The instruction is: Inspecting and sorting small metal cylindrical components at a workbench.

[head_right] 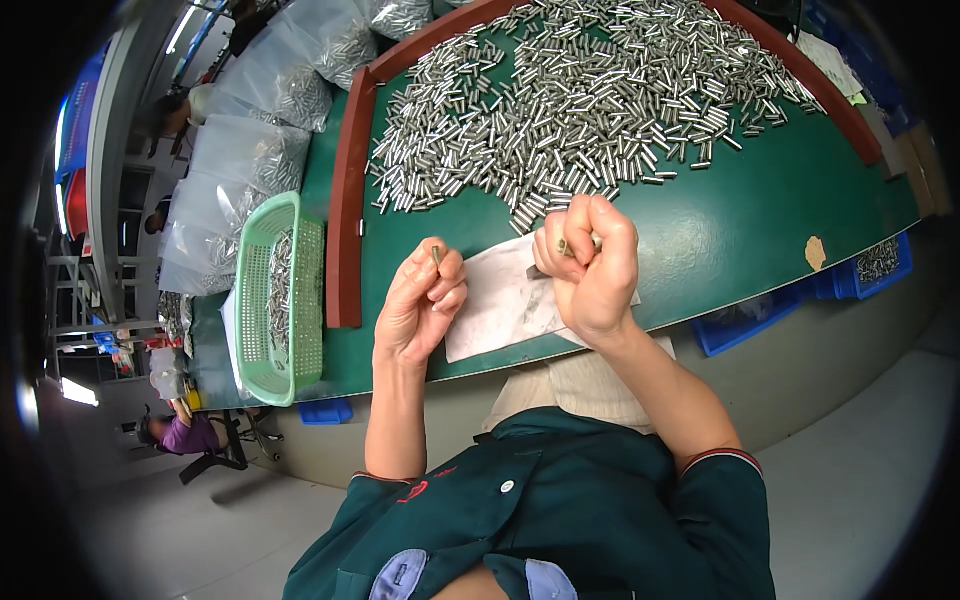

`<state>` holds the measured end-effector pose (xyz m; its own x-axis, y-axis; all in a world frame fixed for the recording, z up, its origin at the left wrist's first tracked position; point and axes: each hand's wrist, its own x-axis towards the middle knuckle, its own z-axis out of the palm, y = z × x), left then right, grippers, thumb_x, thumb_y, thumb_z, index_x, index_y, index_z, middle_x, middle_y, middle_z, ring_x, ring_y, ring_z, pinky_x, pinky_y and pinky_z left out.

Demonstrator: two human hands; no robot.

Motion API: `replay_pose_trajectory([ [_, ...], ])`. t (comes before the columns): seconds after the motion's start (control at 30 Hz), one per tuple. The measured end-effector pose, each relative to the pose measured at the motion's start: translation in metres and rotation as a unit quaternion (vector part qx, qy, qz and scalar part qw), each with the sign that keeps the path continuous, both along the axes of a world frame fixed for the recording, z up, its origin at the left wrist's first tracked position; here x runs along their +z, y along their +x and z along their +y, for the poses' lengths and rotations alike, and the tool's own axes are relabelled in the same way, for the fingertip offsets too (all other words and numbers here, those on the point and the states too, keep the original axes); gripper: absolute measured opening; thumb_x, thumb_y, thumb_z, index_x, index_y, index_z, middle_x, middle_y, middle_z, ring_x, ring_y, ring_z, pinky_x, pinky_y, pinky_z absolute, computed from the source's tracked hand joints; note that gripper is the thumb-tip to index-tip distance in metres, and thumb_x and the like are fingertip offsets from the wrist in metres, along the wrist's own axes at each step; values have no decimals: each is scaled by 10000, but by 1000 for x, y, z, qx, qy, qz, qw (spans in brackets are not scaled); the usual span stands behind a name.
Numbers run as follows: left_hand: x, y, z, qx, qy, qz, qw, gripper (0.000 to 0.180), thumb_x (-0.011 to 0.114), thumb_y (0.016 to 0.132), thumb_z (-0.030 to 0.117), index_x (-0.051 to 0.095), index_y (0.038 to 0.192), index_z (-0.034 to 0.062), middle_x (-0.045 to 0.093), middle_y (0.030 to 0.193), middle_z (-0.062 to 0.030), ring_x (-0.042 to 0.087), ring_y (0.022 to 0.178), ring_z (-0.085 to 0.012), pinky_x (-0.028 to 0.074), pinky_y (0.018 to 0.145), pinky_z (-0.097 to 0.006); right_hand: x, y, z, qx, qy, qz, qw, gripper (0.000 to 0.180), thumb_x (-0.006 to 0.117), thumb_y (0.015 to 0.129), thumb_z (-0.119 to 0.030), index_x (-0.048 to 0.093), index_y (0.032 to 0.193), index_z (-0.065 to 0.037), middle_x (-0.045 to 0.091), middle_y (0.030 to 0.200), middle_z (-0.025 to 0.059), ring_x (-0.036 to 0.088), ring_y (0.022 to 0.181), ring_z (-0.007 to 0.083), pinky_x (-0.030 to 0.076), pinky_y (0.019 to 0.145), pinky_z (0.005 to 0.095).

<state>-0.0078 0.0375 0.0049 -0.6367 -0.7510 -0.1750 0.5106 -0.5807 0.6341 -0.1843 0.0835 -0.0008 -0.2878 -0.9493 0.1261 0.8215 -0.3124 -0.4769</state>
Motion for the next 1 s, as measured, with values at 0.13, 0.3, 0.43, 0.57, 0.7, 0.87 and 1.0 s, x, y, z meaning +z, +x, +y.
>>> replay_pose_trajectory([
  [0.13,10,-17,-10,41,6,-84,996,201,477,868,166,507,989,9,516,770,-76,368,568,-86,321,496,-204,-3,-5,1,7,-13,-17,1000,383,292,883,-277,260,538,-115,227,427,-17,158,401,83,174,414,246],
  [0.3,15,-24,-39,19,-192,-299,934,155,522,841,165,554,800,19,488,637,7,376,535,-40,293,462,-196,-2,-4,1,14,-10,-17,1000,382,306,881,-265,260,536,-106,235,428,-15,163,397,81,170,404,245],
  [0.43,6,-44,-53,88,-413,-549,721,182,633,746,159,578,696,-7,434,499,24,379,473,-35,319,441,-213,-4,-2,0,14,-1,-20,1000,372,322,870,-244,270,531,-101,248,430,-11,170,393,76,164,392,241],
  [0.57,6,-64,-53,105,-499,-630,587,265,652,695,247,575,633,1,492,459,-80,487,415,-216,397,461,-345,-3,-3,1,3,13,-17,1000,369,329,864,-236,273,525,-102,250,432,-10,173,391,73,162,390,238],
  [0.7,2,-64,-52,126,-502,-627,582,194,603,703,171,563,615,3,470,432,-72,485,401,-218,392,451,-345,-3,-2,1,-2,22,-9,1000,373,337,863,-238,271,522,-101,248,435,-10,179,392,71,160,388,237],
  [0.87,26,-48,-22,81,-478,-609,627,135,595,703,128,561,661,5,414,427,-54,412,379,-140,346,414,-293,-5,-1,1,-5,17,-7,1000,373,337,863,-238,268,522,-103,247,435,-10,176,395,70,157,390,239],
  [1.0,18,-32,20,39,-475,-580,660,95,616,707,98,576,691,13,328,420,-24,332,369,-102,304,386,-267,-3,-4,2,-8,22,-16,1000,376,334,862,-246,266,519,-108,238,424,-10,177,394,74,162,395,243],
])
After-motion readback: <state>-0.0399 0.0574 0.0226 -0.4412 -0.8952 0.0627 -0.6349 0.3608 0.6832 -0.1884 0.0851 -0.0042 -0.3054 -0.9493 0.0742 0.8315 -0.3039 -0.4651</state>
